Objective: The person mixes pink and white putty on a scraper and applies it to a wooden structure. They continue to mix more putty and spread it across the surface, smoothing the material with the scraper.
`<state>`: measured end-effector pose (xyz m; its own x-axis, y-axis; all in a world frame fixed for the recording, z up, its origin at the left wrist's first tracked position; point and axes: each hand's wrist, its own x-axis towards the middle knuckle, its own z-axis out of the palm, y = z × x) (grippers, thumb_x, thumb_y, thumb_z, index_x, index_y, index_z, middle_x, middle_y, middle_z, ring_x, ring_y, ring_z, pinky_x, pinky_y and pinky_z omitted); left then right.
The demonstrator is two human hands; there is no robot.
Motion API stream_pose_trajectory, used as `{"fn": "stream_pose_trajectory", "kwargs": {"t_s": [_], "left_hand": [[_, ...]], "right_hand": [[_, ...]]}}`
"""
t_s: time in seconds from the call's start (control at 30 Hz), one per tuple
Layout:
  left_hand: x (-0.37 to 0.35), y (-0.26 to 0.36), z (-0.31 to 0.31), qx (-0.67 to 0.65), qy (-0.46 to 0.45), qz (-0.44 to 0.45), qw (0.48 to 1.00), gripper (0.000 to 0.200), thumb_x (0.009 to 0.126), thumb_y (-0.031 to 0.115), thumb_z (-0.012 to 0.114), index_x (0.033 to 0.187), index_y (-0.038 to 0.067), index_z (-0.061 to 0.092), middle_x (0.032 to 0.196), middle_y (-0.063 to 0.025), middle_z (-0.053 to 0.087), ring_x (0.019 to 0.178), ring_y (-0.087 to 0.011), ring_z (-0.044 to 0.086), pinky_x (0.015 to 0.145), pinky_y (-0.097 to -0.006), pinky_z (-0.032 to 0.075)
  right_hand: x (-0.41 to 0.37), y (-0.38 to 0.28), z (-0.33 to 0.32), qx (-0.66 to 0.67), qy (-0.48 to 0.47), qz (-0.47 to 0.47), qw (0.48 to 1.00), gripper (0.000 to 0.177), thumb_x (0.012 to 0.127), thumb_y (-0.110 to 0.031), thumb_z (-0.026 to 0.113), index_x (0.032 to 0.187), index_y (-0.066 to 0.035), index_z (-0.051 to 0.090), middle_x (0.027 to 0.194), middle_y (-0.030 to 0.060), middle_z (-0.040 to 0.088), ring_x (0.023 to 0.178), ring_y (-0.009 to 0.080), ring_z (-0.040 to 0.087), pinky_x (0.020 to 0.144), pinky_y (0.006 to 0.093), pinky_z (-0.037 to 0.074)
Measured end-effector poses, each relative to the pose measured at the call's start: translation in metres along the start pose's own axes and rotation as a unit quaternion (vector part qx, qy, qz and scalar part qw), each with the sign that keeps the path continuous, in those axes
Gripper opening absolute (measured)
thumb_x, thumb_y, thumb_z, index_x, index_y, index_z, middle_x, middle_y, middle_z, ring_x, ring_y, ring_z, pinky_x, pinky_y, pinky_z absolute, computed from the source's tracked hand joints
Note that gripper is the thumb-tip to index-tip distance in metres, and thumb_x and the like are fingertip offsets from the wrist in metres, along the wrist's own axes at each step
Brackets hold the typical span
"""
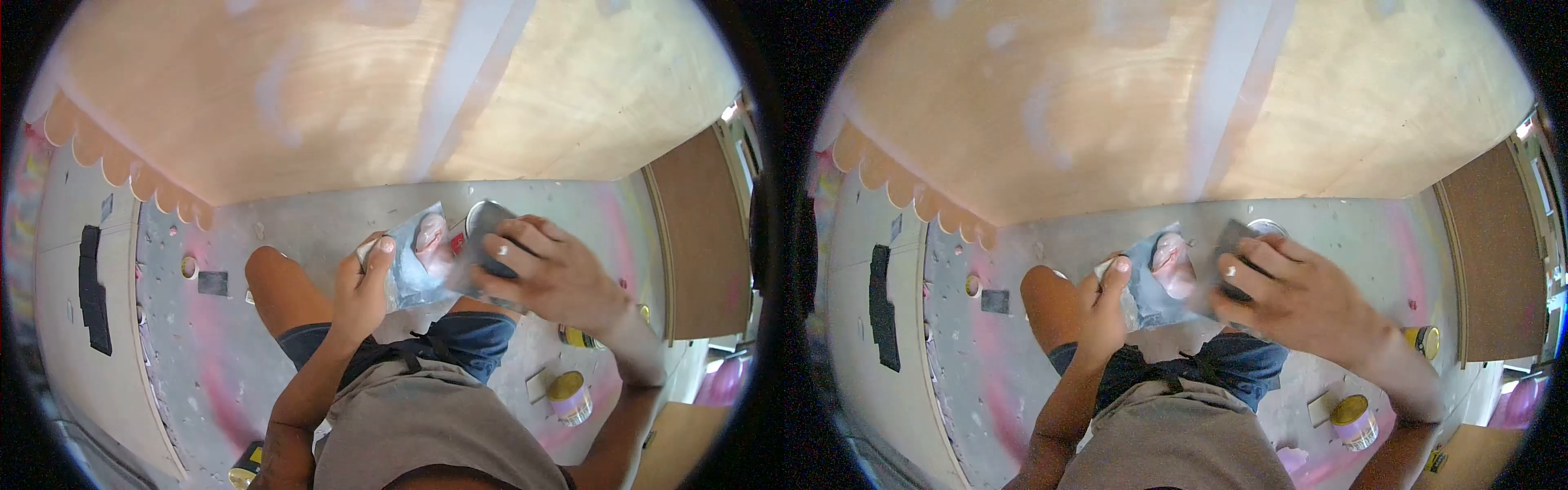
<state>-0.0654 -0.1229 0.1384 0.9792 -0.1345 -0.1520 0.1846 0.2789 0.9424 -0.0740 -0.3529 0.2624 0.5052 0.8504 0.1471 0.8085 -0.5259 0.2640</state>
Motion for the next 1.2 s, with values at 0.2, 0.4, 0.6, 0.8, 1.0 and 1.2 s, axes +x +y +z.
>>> {"fn": "stream_pose_trajectory", "kwargs": {"t_s": [0.2, 0.4, 0.6, 0.8, 1.0, 1.2], "left_hand": [[0.005, -0.003, 0.004, 0.046, -0.005, 0.067, 0.997, 0.035, 0.102, 0.026, 0.046, 0.102, -0.004, 0.063, 0.079, -0.0002, 0.060, 0.074, -0.0069, 0.051, 0.067, -0.0250, 0.043], [0.001, 0.009, 0.000, 0.125, 0.005, 0.095, 0.988, 0.035, 0.102, 0.025, 0.046, 0.104, -0.005, 0.064, 0.075, -0.0020, 0.058, 0.070, -0.0078, 0.049, 0.063, -0.0258, 0.042], [-0.003, 0.018, 0.002, 0.184, 0.015, 0.079, 0.980, 0.035, 0.102, 0.026, 0.046, 0.105, -0.005, 0.063, 0.072, -0.0021, 0.057, 0.067, -0.0081, 0.049, 0.061, -0.0261, 0.042], [0.000, 0.020, 0.002, 0.137, 0.012, 0.073, 0.988, 0.034, 0.102, 0.025, 0.046, 0.107, -0.004, 0.063, 0.074, -0.0034, 0.057, 0.071, -0.0090, 0.050, 0.064, -0.0270, 0.042], [0.000, 0.024, 0.006, 0.136, 0.009, 0.082, 0.987, 0.035, 0.102, 0.024, 0.045, 0.104, -0.004, 0.064, 0.077, -0.0020, 0.058, 0.073, -0.0089, 0.052, 0.066, -0.0266, 0.044], [0.006, -0.001, 0.013, -0.352, 0.000, -0.051, 0.935, 0.036, 0.099, 0.026, 0.049, 0.116, -0.005, 0.058, 0.103, -0.0116, 0.065, 0.089, -0.0191, 0.065, 0.080, -0.0332, 0.053]], "right_hand": [[0.010, 0.007, 0.016, -0.004, -0.021, -0.046, 0.999, 0.036, 0.074, -0.023, 0.063, 0.109, -0.023, 0.058, 0.106, 0.0046, 0.051, 0.104, 0.0237, 0.052, 0.090, 0.0364, 0.048], [0.012, 0.013, 0.020, 0.003, -0.030, -0.025, 0.999, 0.048, 0.066, -0.034, 0.073, 0.110, -0.021, 0.058, 0.112, 0.0044, 0.051, 0.110, 0.0240, 0.050, 0.089, 0.0367, 0.045], [0.016, 0.016, 0.017, 0.001, -0.012, -0.028, 1.000, 0.044, 0.069, -0.030, 0.068, 0.111, -0.023, 0.058, 0.113, 0.0048, 0.052, 0.109, 0.0244, 0.051, 0.090, 0.0381, 0.044], [0.014, 0.018, 0.023, 0.003, 0.001, -0.015, 1.000, 0.053, 0.062, -0.030, 0.070, 0.113, -0.022, 0.059, 0.115, 0.0054, 0.051, 0.111, 0.0252, 0.049, 0.092, 0.0391, 0.043], [0.014, 0.010, 0.020, 0.045, 0.024, 0.024, 0.998, 0.039, 0.074, -0.016, 0.062, 0.112, -0.022, 0.062, 0.110, 0.0058, 0.051, 0.108, 0.0264, 0.052, 0.091, 0.0392, 0.045], [-0.001, -0.024, 0.054, 0.248, 0.190, 0.108, 0.944, 0.056, 0.065, -0.013, 0.076, 0.118, -0.017, 0.059, 0.115, 0.0109, 0.049, 0.112, 0.0305, 0.049, 0.095, 0.0411, 0.041]]}}
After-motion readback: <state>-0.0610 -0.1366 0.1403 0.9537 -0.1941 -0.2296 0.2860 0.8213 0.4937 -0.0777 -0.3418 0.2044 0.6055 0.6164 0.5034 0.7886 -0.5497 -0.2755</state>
